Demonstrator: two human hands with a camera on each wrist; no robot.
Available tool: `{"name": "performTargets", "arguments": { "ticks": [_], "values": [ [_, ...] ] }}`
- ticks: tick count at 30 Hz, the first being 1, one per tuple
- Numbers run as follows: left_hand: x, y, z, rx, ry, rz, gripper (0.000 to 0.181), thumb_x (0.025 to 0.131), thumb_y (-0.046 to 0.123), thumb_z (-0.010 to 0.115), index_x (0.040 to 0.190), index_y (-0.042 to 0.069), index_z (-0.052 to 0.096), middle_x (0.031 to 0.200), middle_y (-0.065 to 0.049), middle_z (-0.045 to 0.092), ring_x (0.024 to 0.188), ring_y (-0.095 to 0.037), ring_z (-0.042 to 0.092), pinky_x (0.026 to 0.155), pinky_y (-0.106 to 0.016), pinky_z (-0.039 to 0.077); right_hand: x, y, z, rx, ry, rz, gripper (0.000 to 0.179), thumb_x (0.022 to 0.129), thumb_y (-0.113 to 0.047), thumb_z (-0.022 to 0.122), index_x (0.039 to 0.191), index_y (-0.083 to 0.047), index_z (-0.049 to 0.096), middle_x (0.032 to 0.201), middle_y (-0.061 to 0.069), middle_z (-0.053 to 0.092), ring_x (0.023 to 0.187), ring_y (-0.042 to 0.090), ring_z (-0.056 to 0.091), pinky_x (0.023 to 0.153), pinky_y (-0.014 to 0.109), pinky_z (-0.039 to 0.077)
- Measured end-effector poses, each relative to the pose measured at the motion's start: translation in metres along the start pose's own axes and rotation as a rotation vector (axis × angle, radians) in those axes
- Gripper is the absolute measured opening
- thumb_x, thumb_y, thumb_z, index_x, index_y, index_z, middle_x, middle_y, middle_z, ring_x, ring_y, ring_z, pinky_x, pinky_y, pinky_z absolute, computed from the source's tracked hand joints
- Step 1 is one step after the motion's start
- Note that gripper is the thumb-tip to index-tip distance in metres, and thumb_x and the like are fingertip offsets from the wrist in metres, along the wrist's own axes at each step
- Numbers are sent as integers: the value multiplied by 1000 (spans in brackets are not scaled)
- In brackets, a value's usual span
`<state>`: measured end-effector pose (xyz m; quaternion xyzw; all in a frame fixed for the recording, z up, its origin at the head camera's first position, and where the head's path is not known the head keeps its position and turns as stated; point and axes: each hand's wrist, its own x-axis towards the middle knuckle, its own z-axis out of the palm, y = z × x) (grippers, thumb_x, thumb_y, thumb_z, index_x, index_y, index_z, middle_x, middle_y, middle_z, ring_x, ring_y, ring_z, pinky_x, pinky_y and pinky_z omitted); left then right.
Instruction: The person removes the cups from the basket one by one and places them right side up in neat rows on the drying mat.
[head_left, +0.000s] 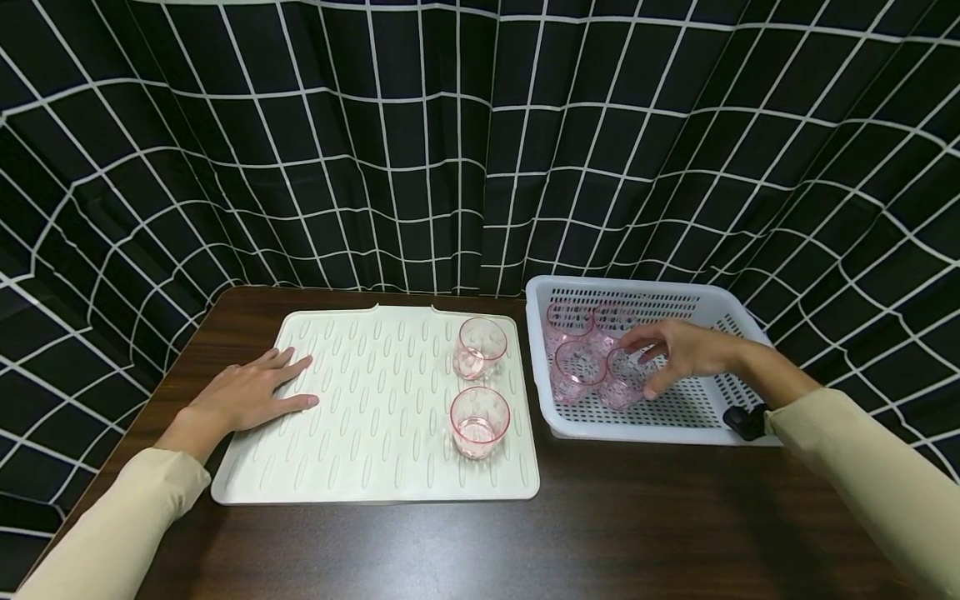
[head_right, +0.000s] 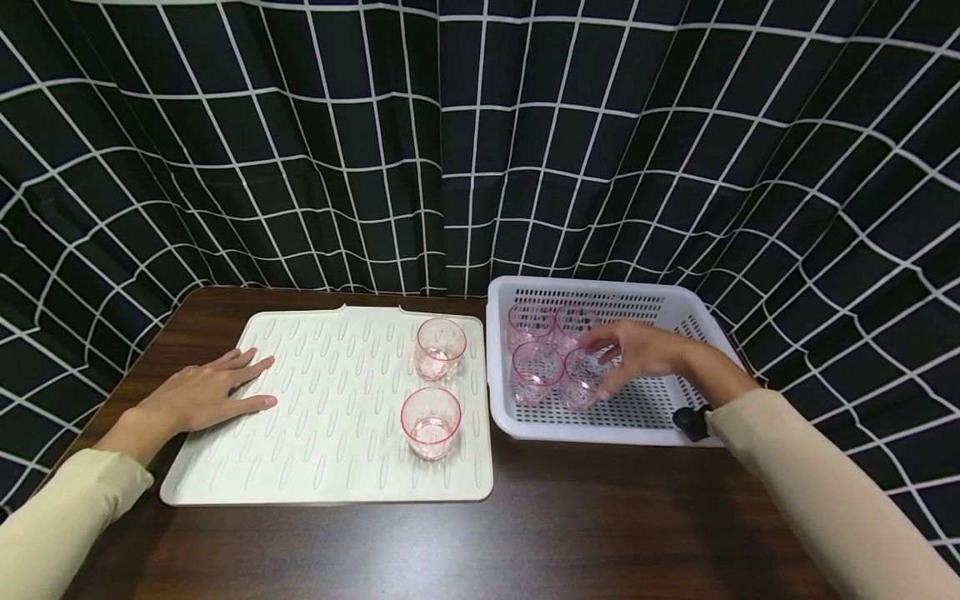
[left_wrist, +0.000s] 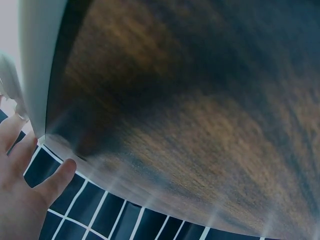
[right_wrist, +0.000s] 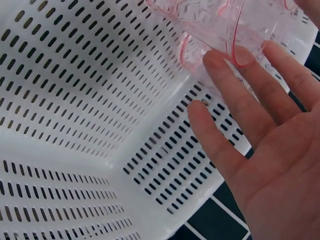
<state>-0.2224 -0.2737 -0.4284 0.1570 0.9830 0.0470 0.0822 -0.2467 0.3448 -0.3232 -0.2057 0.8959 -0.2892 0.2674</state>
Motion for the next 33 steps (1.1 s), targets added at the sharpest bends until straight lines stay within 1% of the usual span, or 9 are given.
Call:
{"name": "performTargets", "arguments": {
  "ticks": [3,7,13,18,22,27,29,33],
  "values": [
    [0,-1,0,3,2,-1,92,89,78,41,152,11,40,156,-28,31,143,-51,26,103,-74,27,1,-1,1,16,-25,7,85,73,-16,89,142,6,45,141,29,48,123,46,52,99,55,47],
    [1,-1,1,7,2,-1,92,89,79,41,152,11,41,155,-28,32,142,-51,26,103,-74,27,1,-1,2,7,-43,16,90,71,-12,89,145,7,41,142,32,44,123,49,50,98,57,47],
    [1,0,0,3,1,-4,93,89,79,41,152,11,41,155,-28,32,143,-51,26,103,-74,26,2,0,2,-21,-49,30,90,70,-11,89,145,6,42,143,31,45,125,49,49,99,56,47],
    [0,0,0,3,2,-8,92,89,79,41,152,11,41,155,-28,32,142,-51,26,103,-74,27,4,0,3,-36,-48,-7,88,71,-10,88,144,7,42,142,31,46,125,51,49,99,59,45],
    [-1,1,0,-1,0,-10,92,89,79,41,152,11,41,156,-28,32,143,-51,26,103,-74,26,1,-1,2,-45,-12,-33,87,72,-12,88,145,5,44,141,29,48,125,50,49,101,60,44],
    [0,0,1,-3,3,-9,93,89,79,41,152,11,41,156,-28,31,143,-51,25,104,-75,26,-3,-2,1,-84,63,-58,85,75,-18,87,144,7,44,140,28,51,124,47,53,102,61,42],
    [0,0,1,-1,9,-6,92,89,78,42,152,11,41,156,-28,32,143,-51,26,103,-74,26,-5,-2,1,-102,99,-49,85,76,-20,87,144,6,44,138,26,54,123,45,54,102,61,42],
    [0,-1,2,-3,10,-5,92,89,78,42,152,11,41,155,-28,32,143,-51,26,104,-74,26,-7,-3,0,-106,169,-57,82,78,-19,85,145,7,43,138,27,54,121,45,56,99,59,46]
  ]
}}
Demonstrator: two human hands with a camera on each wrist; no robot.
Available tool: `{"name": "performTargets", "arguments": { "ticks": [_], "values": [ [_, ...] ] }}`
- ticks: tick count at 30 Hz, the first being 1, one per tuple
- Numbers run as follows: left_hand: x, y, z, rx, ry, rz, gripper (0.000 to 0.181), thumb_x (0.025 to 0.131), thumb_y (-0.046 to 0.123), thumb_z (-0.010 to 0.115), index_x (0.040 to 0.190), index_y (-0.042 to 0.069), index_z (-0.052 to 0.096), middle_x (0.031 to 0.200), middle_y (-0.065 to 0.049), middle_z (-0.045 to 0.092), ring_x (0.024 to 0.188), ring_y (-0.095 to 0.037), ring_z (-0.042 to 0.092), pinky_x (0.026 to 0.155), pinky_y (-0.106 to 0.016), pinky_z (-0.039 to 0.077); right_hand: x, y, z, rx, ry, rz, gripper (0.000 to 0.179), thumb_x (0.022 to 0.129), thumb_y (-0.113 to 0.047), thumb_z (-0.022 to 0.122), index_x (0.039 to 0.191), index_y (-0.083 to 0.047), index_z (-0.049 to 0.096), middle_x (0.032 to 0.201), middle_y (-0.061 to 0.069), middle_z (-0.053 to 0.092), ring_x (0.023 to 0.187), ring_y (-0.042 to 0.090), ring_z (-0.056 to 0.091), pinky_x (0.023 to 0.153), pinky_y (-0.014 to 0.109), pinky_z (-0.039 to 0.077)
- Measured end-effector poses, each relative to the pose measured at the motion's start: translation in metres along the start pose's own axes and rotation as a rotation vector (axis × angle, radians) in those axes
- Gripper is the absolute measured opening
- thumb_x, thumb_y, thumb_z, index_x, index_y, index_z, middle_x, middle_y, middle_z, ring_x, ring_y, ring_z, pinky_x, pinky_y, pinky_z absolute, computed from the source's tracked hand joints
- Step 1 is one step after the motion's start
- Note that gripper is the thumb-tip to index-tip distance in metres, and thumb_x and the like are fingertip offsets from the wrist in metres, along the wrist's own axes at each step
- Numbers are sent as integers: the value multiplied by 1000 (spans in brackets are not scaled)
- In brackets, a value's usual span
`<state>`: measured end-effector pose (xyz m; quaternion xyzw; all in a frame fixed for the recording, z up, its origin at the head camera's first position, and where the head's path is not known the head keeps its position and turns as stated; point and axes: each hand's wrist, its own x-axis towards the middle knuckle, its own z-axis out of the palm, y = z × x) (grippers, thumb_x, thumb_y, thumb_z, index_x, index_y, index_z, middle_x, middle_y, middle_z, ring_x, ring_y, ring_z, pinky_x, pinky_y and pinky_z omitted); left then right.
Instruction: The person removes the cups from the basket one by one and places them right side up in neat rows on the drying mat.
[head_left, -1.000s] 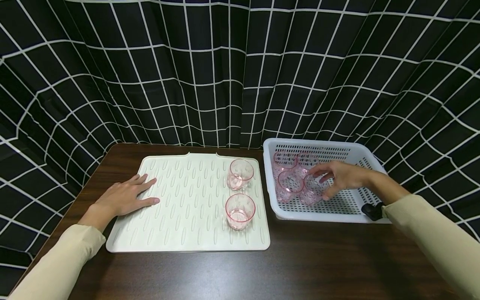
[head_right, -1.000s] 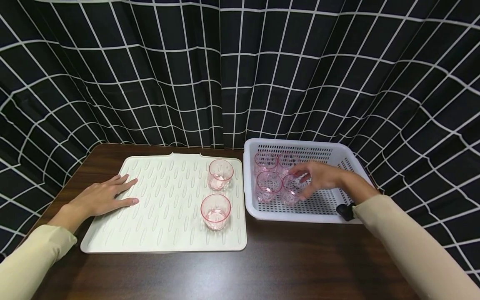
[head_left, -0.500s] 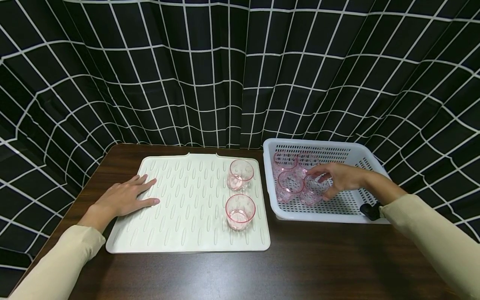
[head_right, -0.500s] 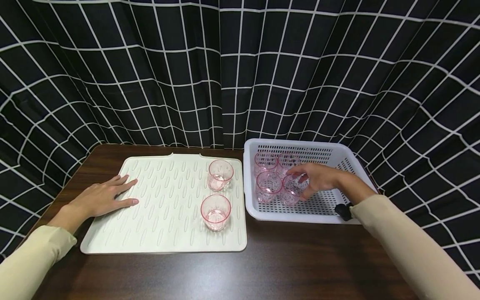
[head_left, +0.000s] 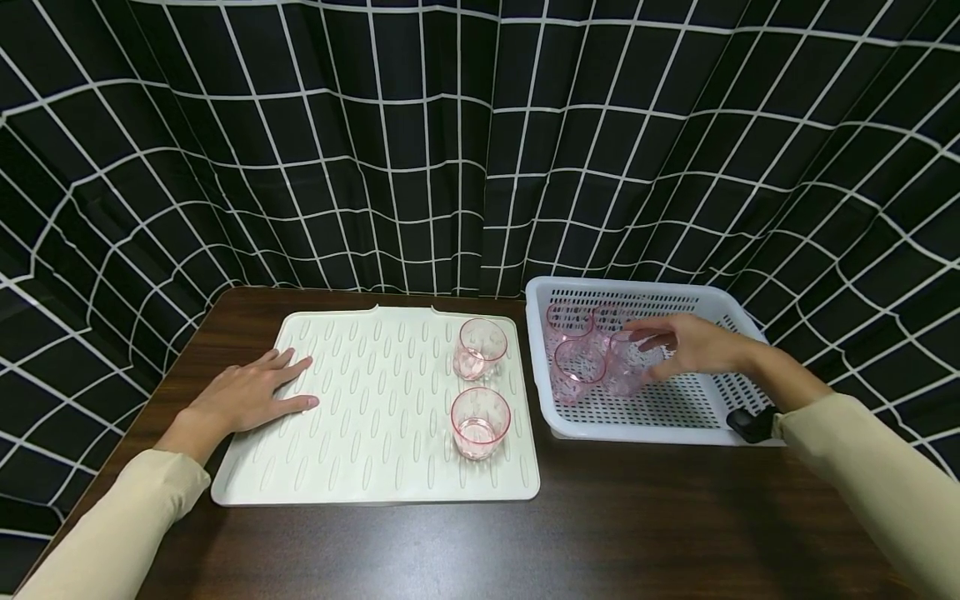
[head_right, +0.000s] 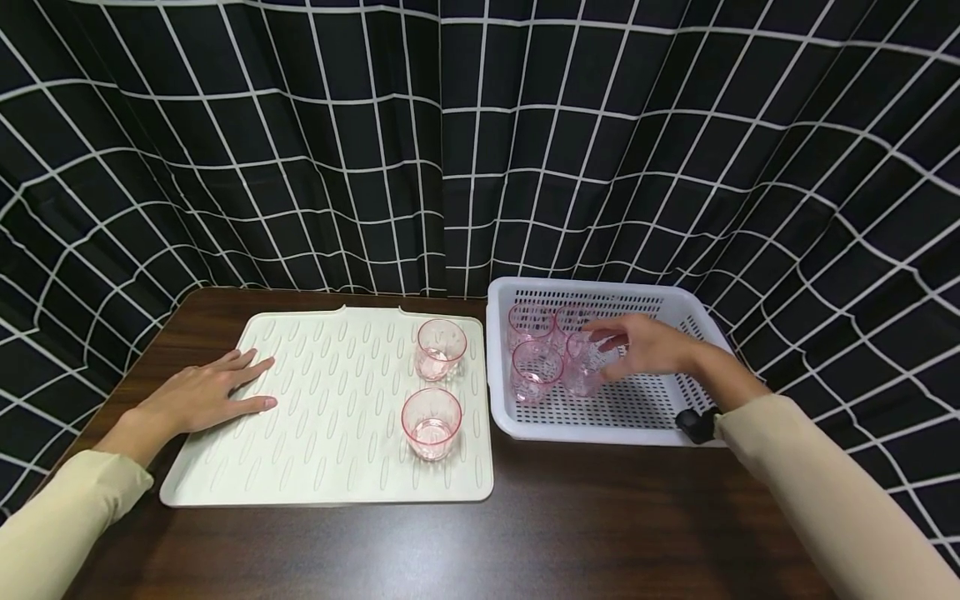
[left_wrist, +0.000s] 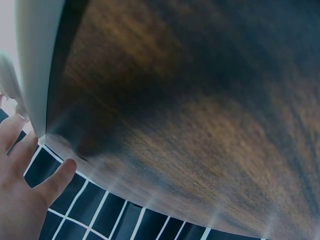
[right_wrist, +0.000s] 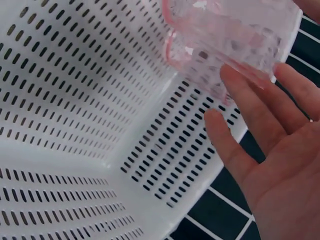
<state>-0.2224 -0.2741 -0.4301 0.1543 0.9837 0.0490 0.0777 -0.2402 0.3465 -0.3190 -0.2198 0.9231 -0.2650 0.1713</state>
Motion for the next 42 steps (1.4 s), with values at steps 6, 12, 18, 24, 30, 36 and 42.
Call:
{"name": "performTargets", "arguments": {
  "ticks": [6,12,18,24,30,36,42],
  "values": [
    [0,0,-1,-5,-3,-5,93,89,79,42,152,11,41,156,-28,31,143,-51,25,104,-75,25,-2,-6,-7,-31,116,-50,75,83,-14,78,145,8,43,136,28,55,117,43,60,94,56,50],
    [0,0,0,-3,1,-3,92,89,79,41,152,11,41,156,-28,31,143,-51,25,104,-75,26,0,-15,-11,-87,218,-27,69,85,-17,76,141,11,46,131,30,58,105,37,65,88,47,55],
    [0,-1,-1,7,3,1,93,88,80,40,152,12,41,156,-27,32,143,-51,26,103,-75,26,5,-29,-12,-87,326,43,69,87,-30,78,140,5,52,126,23,63,101,31,65,74,21,53],
    [1,-1,-1,5,1,-2,93,88,80,40,152,12,41,155,-27,32,143,-51,26,104,-75,26,16,-51,-12,-78,409,45,71,87,-36,77,140,4,52,124,23,64,103,35,64,70,20,51],
    [1,0,0,6,5,0,93,88,80,40,152,12,41,155,-27,32,142,-51,26,104,-74,27,27,-75,-5,-44,484,40,70,86,-34,78,141,0,53,119,20,67,102,32,63,68,23,50],
    [1,0,-1,10,12,9,92,89,79,40,152,12,42,155,-28,34,142,-53,26,103,-74,28,40,-97,7,1,519,-31,69,85,-32,79,141,-1,54,118,19,67,99,29,64,71,23,51],
    [1,0,-1,11,15,11,92,89,79,41,151,12,42,154,-28,35,141,-53,27,102,-73,30,55,-123,24,-10,492,-135,69,84,-33,80,141,-4,55,116,15,69,98,27,65,75,36,53]
  ]
}}
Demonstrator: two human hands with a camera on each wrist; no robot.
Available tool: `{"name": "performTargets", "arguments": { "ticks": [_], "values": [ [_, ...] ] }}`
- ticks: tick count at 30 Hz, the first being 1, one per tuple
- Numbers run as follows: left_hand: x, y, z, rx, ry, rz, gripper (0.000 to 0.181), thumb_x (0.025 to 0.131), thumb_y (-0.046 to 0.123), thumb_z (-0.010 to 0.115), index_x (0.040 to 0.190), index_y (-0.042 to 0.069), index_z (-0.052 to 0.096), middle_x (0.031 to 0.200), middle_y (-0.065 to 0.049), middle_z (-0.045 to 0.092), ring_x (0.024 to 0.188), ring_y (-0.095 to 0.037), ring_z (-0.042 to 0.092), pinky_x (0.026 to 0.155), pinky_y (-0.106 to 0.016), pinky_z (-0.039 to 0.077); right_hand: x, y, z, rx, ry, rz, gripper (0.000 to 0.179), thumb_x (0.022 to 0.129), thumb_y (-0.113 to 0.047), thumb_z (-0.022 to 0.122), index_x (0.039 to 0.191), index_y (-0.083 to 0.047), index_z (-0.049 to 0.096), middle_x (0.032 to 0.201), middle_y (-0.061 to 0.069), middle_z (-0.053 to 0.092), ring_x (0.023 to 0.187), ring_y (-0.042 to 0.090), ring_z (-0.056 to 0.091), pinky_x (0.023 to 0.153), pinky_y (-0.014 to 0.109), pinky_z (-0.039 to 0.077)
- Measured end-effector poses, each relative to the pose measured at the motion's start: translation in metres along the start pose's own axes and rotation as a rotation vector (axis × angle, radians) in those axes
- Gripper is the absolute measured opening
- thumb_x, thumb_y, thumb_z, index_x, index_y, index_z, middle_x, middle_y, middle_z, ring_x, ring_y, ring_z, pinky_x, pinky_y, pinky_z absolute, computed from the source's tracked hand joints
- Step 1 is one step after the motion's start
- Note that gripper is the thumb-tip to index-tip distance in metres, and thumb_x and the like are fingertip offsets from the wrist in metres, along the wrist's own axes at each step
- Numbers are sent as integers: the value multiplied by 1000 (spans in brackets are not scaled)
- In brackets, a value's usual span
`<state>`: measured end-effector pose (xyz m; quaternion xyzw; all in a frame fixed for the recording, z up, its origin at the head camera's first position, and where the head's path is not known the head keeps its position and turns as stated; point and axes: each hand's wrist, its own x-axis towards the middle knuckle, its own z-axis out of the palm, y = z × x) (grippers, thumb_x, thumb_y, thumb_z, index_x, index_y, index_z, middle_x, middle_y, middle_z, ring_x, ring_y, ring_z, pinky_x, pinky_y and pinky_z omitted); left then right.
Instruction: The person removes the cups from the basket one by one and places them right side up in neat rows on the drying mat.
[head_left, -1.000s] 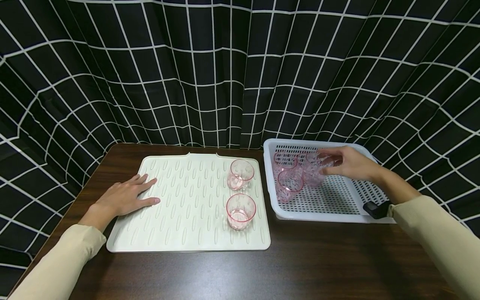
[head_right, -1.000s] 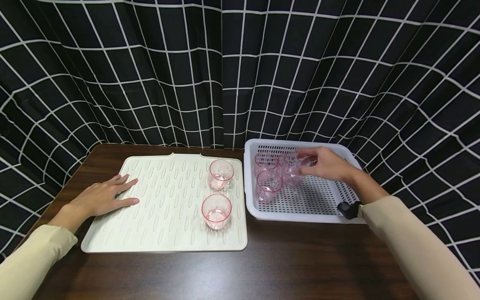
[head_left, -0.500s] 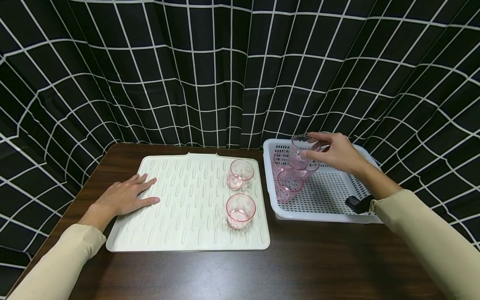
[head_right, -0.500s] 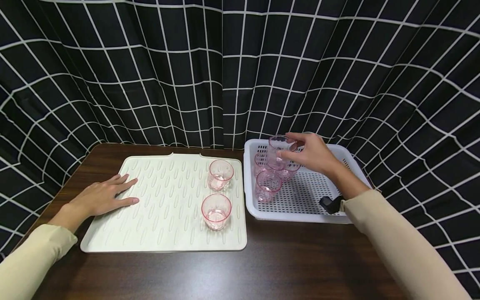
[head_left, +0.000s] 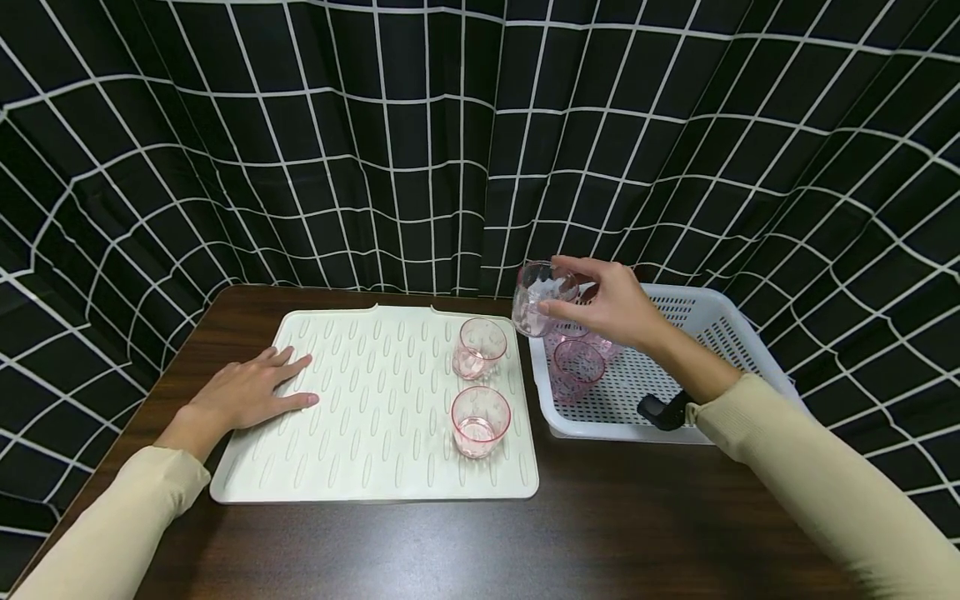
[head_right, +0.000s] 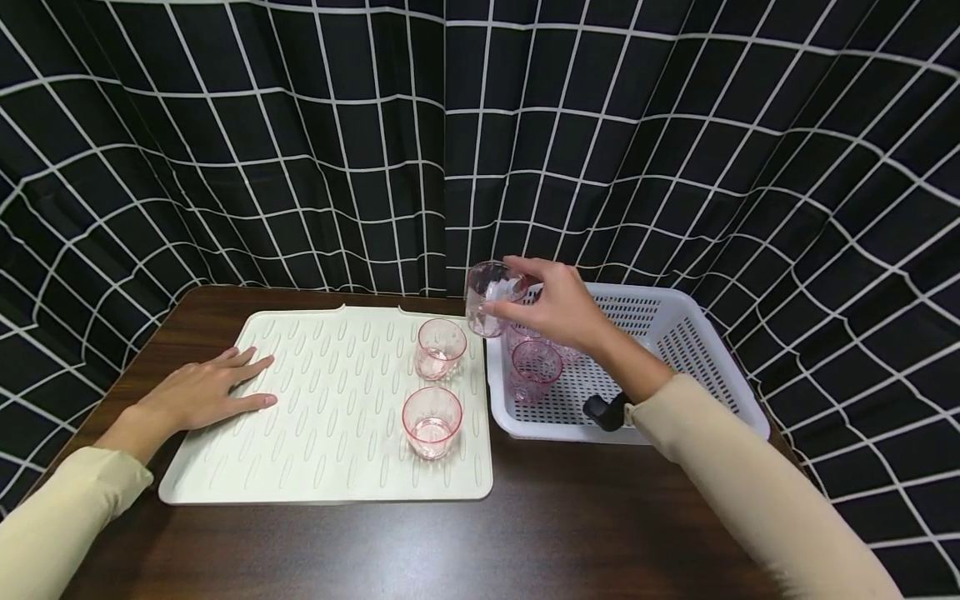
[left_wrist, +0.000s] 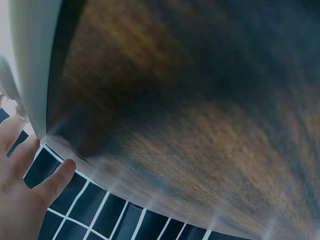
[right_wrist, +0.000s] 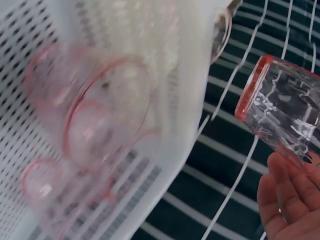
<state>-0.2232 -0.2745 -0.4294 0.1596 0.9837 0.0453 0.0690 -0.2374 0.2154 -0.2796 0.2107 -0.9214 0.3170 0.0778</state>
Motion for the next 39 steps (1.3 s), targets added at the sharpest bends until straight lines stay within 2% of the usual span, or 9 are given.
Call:
{"name": "performTargets", "arguments": {
  "ticks": [4,9,13,15,17,21,27,39],
  "values": [
    [1,-1,1,-7,-4,1,92,89,79,41,152,11,41,155,-28,34,142,-53,26,102,-73,30,4,-19,15,38,-42,-59,72,83,-34,81,142,-2,54,116,14,68,98,25,63,77,39,54],
    [0,-2,1,-12,-6,8,93,89,79,40,152,11,41,155,-28,34,142,-52,26,103,-73,29,8,-39,38,69,-86,-127,73,81,-33,83,140,-1,55,109,11,69,90,20,62,74,35,53],
    [0,-2,0,-9,-10,2,94,88,80,40,152,11,41,155,-28,33,142,-53,26,102,-73,29,13,-53,58,91,-145,-184,73,81,-33,83,139,1,55,116,10,69,92,17,64,79,36,55],
    [-1,-2,0,-11,-11,1,94,88,80,40,152,11,41,155,-28,33,142,-53,26,102,-74,29,14,-60,67,86,-176,-203,74,80,-34,83,139,0,55,121,9,68,98,16,65,85,36,54],
    [0,-2,1,-12,-11,2,93,89,80,40,152,11,41,155,-28,33,142,-52,26,102,-74,29,15,-66,75,73,-205,-207,75,79,-35,83,140,-1,56,124,8,68,106,17,65,90,37,53],
    [0,-2,1,-12,-9,5,93,89,79,41,152,11,42,155,-28,33,142,-52,26,102,-74,29,13,-76,89,26,-252,-208,76,76,-35,84,140,-5,56,121,8,69,106,17,66,90,36,52],
    [1,-1,1,-12,5,14,92,89,78,41,152,11,42,155,-28,34,142,-52,26,102,-73,29,10,-87,105,-60,-330,-198,77,77,-39,84,141,-6,55,126,9,67,105,14,66,89,32,52],
    [0,-2,2,-1,20,19,92,89,79,41,150,11,44,154,-28,35,141,-52,29,101,-72,33,0,-97,141,-62,-490,-208,82,79,-35,85,144,0,49,136,13,61,113,22,66,95,31,51]
  ]
}}
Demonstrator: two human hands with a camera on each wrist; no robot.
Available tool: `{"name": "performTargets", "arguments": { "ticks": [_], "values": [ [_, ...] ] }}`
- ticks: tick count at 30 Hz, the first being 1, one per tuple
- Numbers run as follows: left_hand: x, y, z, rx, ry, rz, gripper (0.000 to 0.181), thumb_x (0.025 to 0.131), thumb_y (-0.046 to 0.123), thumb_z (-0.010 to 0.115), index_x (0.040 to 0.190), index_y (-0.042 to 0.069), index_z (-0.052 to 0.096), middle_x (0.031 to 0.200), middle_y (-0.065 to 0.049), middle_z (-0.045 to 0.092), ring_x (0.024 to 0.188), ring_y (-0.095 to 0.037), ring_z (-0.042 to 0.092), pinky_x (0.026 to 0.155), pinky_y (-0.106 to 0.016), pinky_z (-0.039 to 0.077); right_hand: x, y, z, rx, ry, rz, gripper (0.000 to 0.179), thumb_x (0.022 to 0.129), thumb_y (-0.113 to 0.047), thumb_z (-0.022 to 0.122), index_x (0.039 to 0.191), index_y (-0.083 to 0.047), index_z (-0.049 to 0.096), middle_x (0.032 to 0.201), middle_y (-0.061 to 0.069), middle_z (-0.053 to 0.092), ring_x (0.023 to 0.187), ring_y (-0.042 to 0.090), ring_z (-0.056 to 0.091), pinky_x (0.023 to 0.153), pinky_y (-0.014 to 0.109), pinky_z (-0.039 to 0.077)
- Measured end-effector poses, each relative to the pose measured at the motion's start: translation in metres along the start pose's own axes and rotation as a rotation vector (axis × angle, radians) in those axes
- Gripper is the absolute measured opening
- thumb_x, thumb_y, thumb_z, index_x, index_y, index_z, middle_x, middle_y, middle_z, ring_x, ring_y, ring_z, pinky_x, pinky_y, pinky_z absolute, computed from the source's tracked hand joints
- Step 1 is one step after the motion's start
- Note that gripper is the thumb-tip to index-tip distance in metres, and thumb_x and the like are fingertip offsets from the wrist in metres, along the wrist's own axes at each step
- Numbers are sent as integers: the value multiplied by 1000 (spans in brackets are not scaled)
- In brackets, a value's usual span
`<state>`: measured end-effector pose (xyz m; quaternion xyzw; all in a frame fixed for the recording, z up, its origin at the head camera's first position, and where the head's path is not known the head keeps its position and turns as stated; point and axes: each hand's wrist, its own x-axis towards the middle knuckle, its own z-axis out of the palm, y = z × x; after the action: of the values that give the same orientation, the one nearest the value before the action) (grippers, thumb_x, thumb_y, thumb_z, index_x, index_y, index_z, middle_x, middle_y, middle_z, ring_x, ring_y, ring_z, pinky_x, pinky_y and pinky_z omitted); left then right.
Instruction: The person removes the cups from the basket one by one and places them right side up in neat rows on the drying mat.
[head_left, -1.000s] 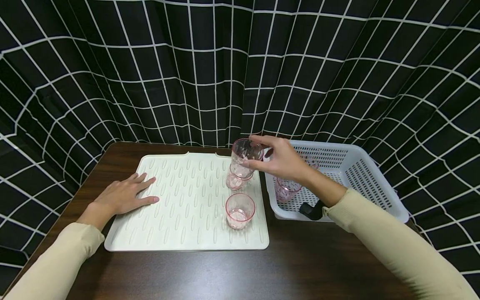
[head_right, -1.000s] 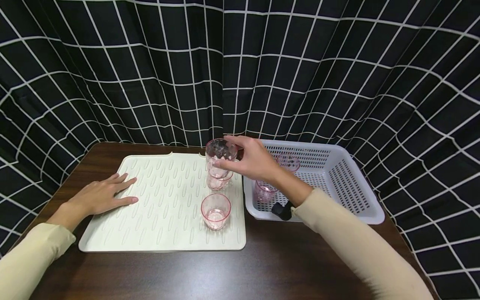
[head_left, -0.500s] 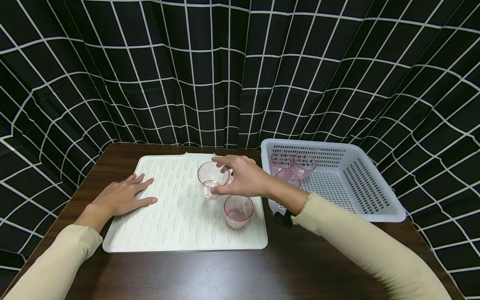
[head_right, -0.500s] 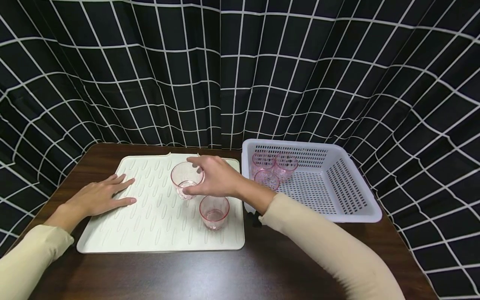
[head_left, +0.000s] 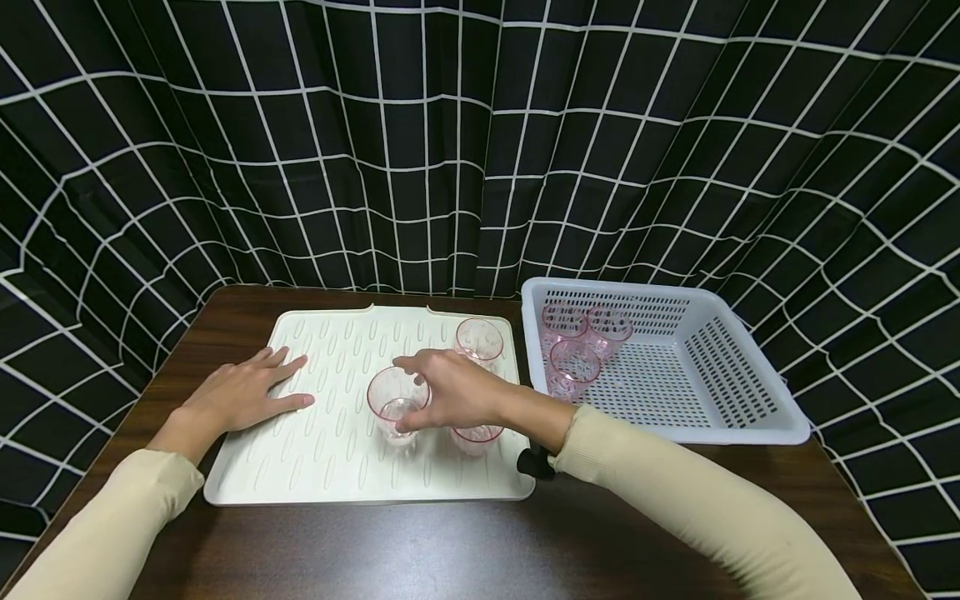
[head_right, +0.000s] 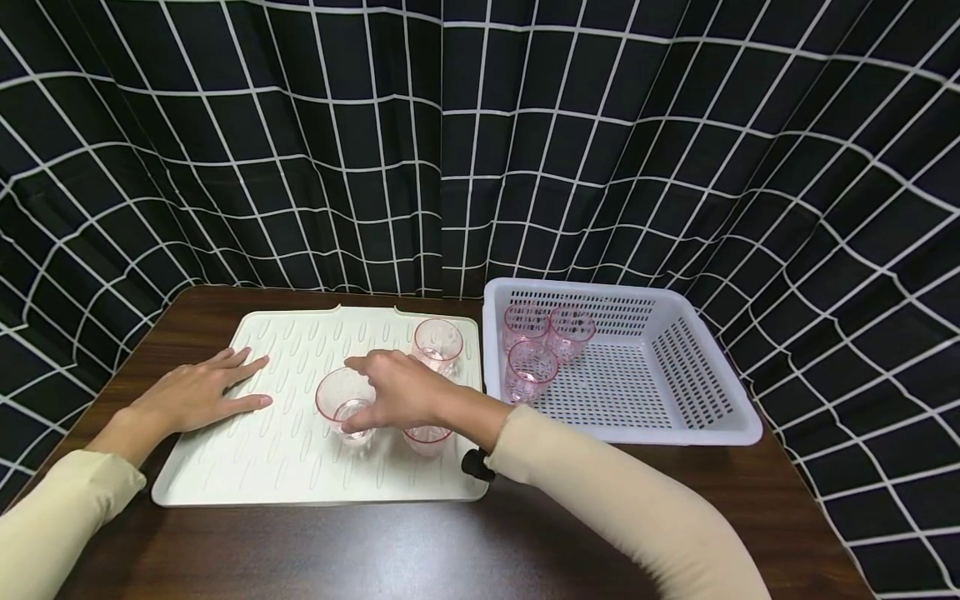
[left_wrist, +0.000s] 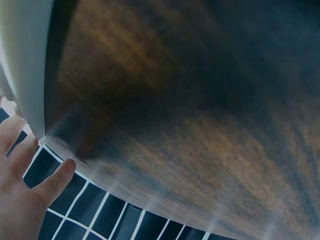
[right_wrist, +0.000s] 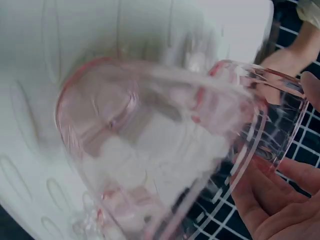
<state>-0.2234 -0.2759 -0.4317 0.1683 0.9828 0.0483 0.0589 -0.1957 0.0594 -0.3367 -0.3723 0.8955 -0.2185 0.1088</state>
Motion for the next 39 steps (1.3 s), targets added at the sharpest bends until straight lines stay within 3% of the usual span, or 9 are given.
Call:
{"name": "performTargets", "arguments": {
  "ticks": [13,24,32,39],
  "values": [
    [-1,0,-2,7,2,5,90,90,78,42,150,11,44,154,-28,36,141,-51,29,100,-72,33,1,-2,15,-56,-62,-25,80,81,-37,83,144,-1,49,134,14,62,110,22,65,97,29,49],
    [-1,0,-1,-2,-8,-1,90,90,78,42,151,11,43,154,-27,34,142,-51,28,101,-73,32,1,-4,9,-106,-161,3,85,86,-42,76,153,-6,37,146,13,50,132,22,51,107,34,43],
    [1,0,0,0,-17,-4,92,89,79,40,152,12,42,155,-27,34,142,-51,27,101,-73,32,-18,5,-23,-54,-178,-55,91,87,-41,77,156,-6,29,157,9,38,145,18,34,117,31,26],
    [1,-1,0,4,-18,-2,92,89,80,40,152,12,42,155,-27,34,142,-51,27,101,-72,33,-45,30,-64,50,-44,-66,97,79,-37,86,155,-10,33,155,5,42,137,21,46,113,38,36]
  ]
}}
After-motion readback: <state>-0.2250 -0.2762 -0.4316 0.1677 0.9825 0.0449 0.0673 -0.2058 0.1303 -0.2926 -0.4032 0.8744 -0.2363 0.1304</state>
